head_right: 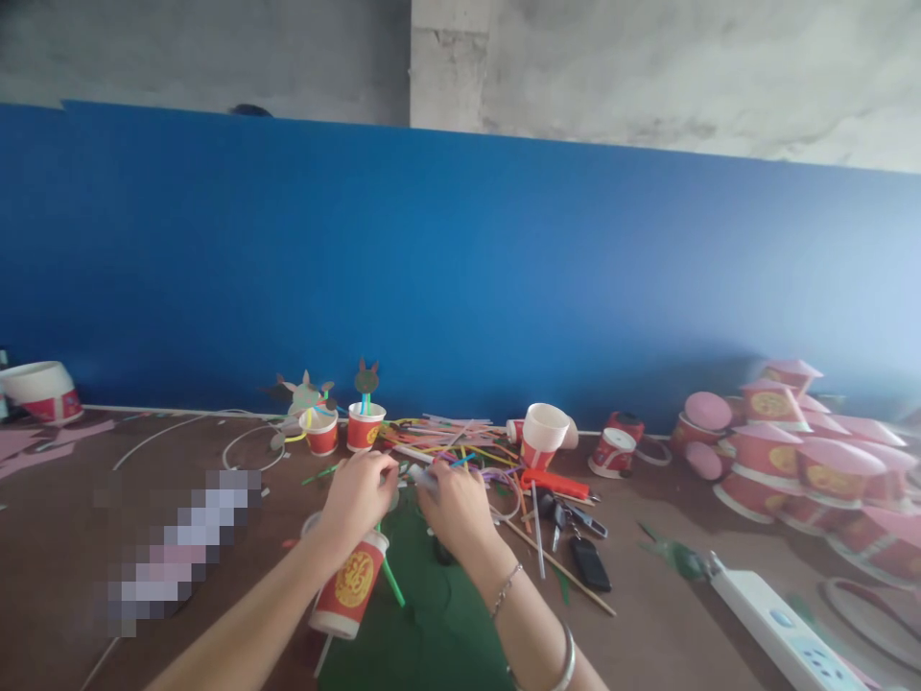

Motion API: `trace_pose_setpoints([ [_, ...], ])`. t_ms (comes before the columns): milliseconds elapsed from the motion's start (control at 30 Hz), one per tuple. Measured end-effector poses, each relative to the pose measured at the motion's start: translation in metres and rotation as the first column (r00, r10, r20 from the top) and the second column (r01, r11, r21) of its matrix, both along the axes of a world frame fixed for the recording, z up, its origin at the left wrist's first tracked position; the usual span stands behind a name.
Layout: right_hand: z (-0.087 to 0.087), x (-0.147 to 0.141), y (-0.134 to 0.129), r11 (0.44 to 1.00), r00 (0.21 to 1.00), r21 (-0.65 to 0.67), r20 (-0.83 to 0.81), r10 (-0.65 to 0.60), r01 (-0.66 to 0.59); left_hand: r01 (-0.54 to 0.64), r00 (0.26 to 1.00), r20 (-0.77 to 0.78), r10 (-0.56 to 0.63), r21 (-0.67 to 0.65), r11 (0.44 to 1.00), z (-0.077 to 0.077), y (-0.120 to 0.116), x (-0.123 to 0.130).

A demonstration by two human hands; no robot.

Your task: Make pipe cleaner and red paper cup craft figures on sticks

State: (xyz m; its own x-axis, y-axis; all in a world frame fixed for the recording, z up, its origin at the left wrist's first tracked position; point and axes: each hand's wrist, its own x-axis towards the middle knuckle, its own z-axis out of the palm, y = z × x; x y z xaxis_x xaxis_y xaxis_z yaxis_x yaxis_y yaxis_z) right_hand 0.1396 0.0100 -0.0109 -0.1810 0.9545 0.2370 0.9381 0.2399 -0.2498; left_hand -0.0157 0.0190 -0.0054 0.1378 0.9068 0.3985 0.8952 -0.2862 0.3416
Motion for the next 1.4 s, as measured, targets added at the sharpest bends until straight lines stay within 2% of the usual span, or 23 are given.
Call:
trace_pose_setpoints([
  [100,0.008,-0.007,-0.007,0.999,1.000,0.028,0.022,0.019,-0.020,0.014,0.999,-0.036,-0.013,0.026,1.000,0.000,-0.001,0.002],
  [267,0.007,-0.006,-0.008,0.991,0.998,0.128,0.050,-0.032,0.026,0.032,0.995,-0.094,-0.025,0.073,0.997,0.000,-0.004,0.004],
  [500,0.008,-0.006,-0.008,0.992,1.000,0.125,0.028,-0.005,0.001,0.059,0.988,-0.151,-0.041,0.121,0.991,0.002,-0.008,0.003],
  [700,-0.006,0.002,0.000,0.986,0.987,0.096,0.078,-0.141,0.134,0.031,0.996,-0.088,-0.021,0.110,0.993,0.004,-0.007,0.004],
  [800,-0.013,0.005,0.004,0.985,0.978,0.058,0.117,-0.170,0.164,0.062,0.998,-0.012,-0.061,0.089,0.994,0.004,-0.004,0.003],
  [900,-0.012,0.004,0.004,0.982,0.991,0.142,0.006,-0.130,0.128,0.120,0.989,0.081,-0.124,0.049,0.992,0.004,-0.002,0.003],
  [1033,-0.002,-0.003,-0.001,0.959,0.966,0.281,-0.253,0.052,0.022,0.131,0.974,0.189,-0.129,-0.002,0.991,0.002,-0.002,0.004],
  [1133,0.002,-0.007,-0.003,0.962,0.922,0.271,-0.370,0.117,-0.014,0.151,0.959,0.251,-0.136,-0.045,0.987,0.002,-0.004,0.006],
  [1267,0.001,-0.009,-0.004,0.975,0.872,0.220,-0.473,0.125,-0.020,0.160,0.949,0.285,-0.132,-0.077,0.984,0.004,-0.006,0.009],
  [1400,0.002,-0.010,-0.005,0.979,0.870,0.204,-0.482,0.104,-0.004,0.153,0.953,0.274,-0.131,-0.059,0.986,0.004,-0.007,0.011],
])
